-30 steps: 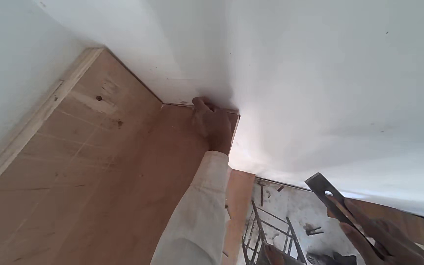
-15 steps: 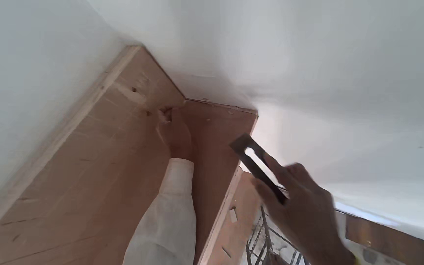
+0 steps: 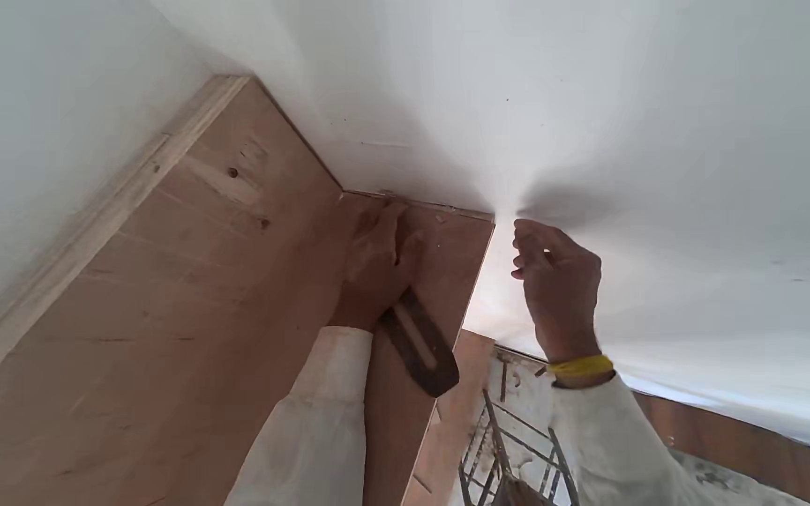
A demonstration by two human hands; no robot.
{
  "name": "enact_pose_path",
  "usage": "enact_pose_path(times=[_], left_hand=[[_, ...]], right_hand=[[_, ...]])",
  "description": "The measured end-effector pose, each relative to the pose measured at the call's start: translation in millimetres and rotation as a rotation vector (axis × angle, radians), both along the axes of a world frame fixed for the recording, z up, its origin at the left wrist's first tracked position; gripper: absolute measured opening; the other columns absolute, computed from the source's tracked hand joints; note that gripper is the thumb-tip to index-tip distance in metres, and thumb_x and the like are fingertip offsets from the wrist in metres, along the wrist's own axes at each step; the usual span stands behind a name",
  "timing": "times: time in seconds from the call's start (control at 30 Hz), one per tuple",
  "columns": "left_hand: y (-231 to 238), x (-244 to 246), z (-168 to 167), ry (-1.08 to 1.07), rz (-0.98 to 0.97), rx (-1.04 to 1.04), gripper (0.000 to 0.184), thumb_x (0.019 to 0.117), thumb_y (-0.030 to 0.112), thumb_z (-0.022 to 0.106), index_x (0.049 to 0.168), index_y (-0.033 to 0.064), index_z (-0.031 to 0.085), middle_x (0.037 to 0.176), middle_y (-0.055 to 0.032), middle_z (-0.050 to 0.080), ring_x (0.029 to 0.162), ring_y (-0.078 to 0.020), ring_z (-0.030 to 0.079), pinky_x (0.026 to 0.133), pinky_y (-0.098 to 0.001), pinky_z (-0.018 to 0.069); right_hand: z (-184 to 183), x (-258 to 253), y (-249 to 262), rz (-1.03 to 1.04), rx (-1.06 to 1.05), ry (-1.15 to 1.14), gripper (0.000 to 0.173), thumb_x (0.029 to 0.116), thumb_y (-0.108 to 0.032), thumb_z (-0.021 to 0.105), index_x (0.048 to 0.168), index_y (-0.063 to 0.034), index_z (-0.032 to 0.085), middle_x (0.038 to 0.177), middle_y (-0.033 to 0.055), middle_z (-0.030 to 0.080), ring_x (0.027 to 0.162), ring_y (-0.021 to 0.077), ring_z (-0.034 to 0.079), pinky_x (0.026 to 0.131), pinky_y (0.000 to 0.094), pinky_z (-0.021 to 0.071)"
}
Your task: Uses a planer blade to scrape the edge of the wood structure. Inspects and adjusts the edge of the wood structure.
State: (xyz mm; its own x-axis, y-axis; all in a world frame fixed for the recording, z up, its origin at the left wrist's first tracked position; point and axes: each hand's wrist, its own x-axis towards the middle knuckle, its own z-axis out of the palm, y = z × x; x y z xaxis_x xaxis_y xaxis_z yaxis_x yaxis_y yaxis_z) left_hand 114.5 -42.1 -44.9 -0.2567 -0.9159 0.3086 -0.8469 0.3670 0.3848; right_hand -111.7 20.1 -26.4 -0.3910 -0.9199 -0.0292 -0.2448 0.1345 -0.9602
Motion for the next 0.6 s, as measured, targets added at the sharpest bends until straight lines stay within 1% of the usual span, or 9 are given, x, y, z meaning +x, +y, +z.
enact_pose_path(times=[0.07,0.13,0.2,0.27,0.33,0.4,0.5,0.57,0.6], left_hand=[[-1.7,-4.4,-1.1,-0.069,0.010,0.016,0.055,0.1062,0.048,0.046,0.145,0.0097,0.054,0.150,-0.0129,0.055,0.142,-0.0301,0.049,0.117,-0.0531,0.0381],[8.7,-27.8,16.5,-0.051,0.023,0.083,0.053,0.1066,0.038,0.049,0.145,0.0024,0.053,0.153,-0.0180,0.051,0.145,-0.0359,0.044,0.121,-0.0530,0.0288],[14.8,-39.4,27.3,-0.040,0.049,0.116,0.050,0.1074,0.032,0.049,0.145,-0.0007,0.053,0.154,-0.0193,0.050,0.143,-0.0374,0.046,0.122,-0.0524,0.0270],[14.0,-39.1,29.1,-0.031,0.049,0.129,0.049,0.1079,0.031,0.049,0.145,-0.0009,0.052,0.154,-0.0195,0.050,0.143,-0.0386,0.046,0.123,-0.0542,0.0257],[7.3,-28.5,15.5,-0.039,0.035,0.092,0.051,0.1082,0.037,0.047,0.146,0.0031,0.053,0.153,-0.0164,0.052,0.142,-0.0367,0.047,0.121,-0.0546,0.0293],[-6.1,-9.8,-10.0,-0.073,0.044,0.001,0.054,0.1074,0.049,0.042,0.145,0.0126,0.055,0.149,-0.0080,0.057,0.138,-0.0290,0.054,0.115,-0.0528,0.0400],[-9.8,-6.2,-17.5,-0.048,0.057,-0.034,0.053,0.1072,0.051,0.043,0.144,0.0147,0.055,0.138,-0.0101,0.064,0.128,-0.0285,0.061,0.105,-0.0539,0.0486],[-0.1,-20.1,-1.8,-0.021,0.066,0.016,0.049,0.1079,0.043,0.045,0.144,0.0121,0.055,0.141,-0.0137,0.061,0.131,-0.0319,0.058,0.108,-0.0519,0.0461],[7.6,-30.8,14.4,0.016,0.052,0.080,0.047,0.1080,0.034,0.049,0.145,0.0058,0.054,0.146,-0.0195,0.057,0.137,-0.0379,0.053,0.114,-0.0532,0.0399]], right_hand=[[-9.1,2.2,-15.6,-0.005,0.051,-0.085,0.029,0.1062,-0.027,0.057,0.120,-0.0066,0.073,0.101,0.0090,0.071,0.078,0.0130,0.067,0.072,0.0330,0.0567],[-11.7,8.6,-21.7,0.024,0.082,-0.083,0.028,0.1070,-0.026,0.055,0.116,-0.0065,0.073,0.100,0.0076,0.069,0.079,0.0130,0.065,0.073,0.0341,0.0553],[-12.3,15.0,-24.1,0.017,0.077,-0.060,0.027,0.1067,-0.023,0.054,0.113,-0.0050,0.073,0.098,0.0085,0.069,0.079,0.0151,0.065,0.074,0.0373,0.0556],[-13.3,19.9,-26.5,-0.017,0.046,-0.054,0.025,0.1058,-0.022,0.056,0.106,-0.0042,0.073,0.092,0.0068,0.068,0.076,0.0133,0.064,0.072,0.0353,0.0542],[-14.7,23.1,-25.3,-0.046,0.028,-0.120,0.023,0.1056,-0.022,0.057,0.105,-0.0045,0.072,0.091,0.0049,0.067,0.077,0.0097,0.063,0.072,0.0308,0.0540],[-15.3,27.2,-23.8,-0.088,0.016,-0.259,0.020,0.1048,-0.019,0.058,0.106,-0.0051,0.072,0.086,0.0006,0.065,0.073,0.0041,0.060,0.070,0.0238,0.0520],[-16.7,33.1,-21.8,-0.160,-0.041,-0.469,0.014,0.1038,-0.013,0.058,0.100,-0.0044,0.069,0.076,-0.0042,0.058,0.064,0.0008,0.055,0.063,0.0181,0.0493],[-18.4,37.0,-20.8,-0.160,-0.126,-0.452,0.012,0.1023,-0.009,0.059,0.100,-0.0035,0.070,0.079,-0.0049,0.062,0.065,-0.0010,0.057,0.063,0.0165,0.0500],[-16.5,39.4,-21.1,-0.125,-0.170,-0.373,0.013,0.1014,-0.010,0.060,0.103,-0.0037,0.070,0.085,-0.0042,0.066,0.071,-0.0012,0.060,0.068,0.0176,0.0514]])
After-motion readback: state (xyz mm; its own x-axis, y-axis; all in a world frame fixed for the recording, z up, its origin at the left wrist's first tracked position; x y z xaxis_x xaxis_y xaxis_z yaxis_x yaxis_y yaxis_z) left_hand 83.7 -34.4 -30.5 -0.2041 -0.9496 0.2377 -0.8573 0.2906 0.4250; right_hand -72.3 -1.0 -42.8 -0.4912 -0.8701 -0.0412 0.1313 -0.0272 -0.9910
